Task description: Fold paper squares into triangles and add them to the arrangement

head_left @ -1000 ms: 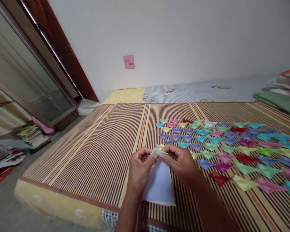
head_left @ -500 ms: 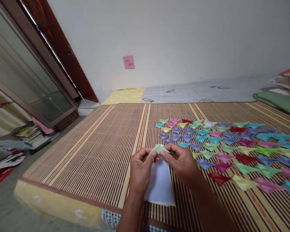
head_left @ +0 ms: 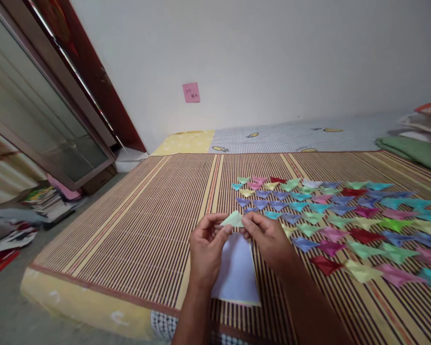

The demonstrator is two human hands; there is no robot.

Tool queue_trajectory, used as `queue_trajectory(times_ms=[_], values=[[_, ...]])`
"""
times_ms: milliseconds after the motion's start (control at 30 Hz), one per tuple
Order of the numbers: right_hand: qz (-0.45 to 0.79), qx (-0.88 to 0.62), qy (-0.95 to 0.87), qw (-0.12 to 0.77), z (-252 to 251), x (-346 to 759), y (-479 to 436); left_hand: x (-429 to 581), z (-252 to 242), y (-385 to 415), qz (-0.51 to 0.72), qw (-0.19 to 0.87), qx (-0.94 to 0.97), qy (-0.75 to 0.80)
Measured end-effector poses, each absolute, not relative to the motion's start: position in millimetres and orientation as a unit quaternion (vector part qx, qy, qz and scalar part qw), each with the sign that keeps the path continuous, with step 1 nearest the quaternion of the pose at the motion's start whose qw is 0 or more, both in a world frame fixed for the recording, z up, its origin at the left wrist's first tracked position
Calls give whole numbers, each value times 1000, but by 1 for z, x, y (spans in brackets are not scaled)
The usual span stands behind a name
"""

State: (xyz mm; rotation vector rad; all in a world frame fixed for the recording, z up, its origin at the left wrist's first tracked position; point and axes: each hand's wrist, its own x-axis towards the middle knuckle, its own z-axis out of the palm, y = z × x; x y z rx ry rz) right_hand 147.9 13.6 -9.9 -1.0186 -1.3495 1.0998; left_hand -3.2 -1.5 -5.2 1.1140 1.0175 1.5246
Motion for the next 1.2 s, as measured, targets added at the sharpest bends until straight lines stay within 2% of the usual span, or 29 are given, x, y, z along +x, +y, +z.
queue_trajectory(times_ms=[300, 633, 933, 1033, 1200], values=[[586, -356, -477, 550, -16, 137, 11, -4, -9, 0, 611, 446, 530, 381], [648, -319, -442, 531, -12, 130, 9, -3, -7, -5, 583, 460, 568, 355], [645, -318, -446, 534, -14, 124, 9, -3, -5, -7, 586, 472, 551, 360], [597, -354, -492, 526, -16, 125, 9, -3, -4, -7, 592, 466, 543, 372], [375, -468, -531, 599, -7, 130, 2, -4, -5, -6, 607, 448, 512, 411]])
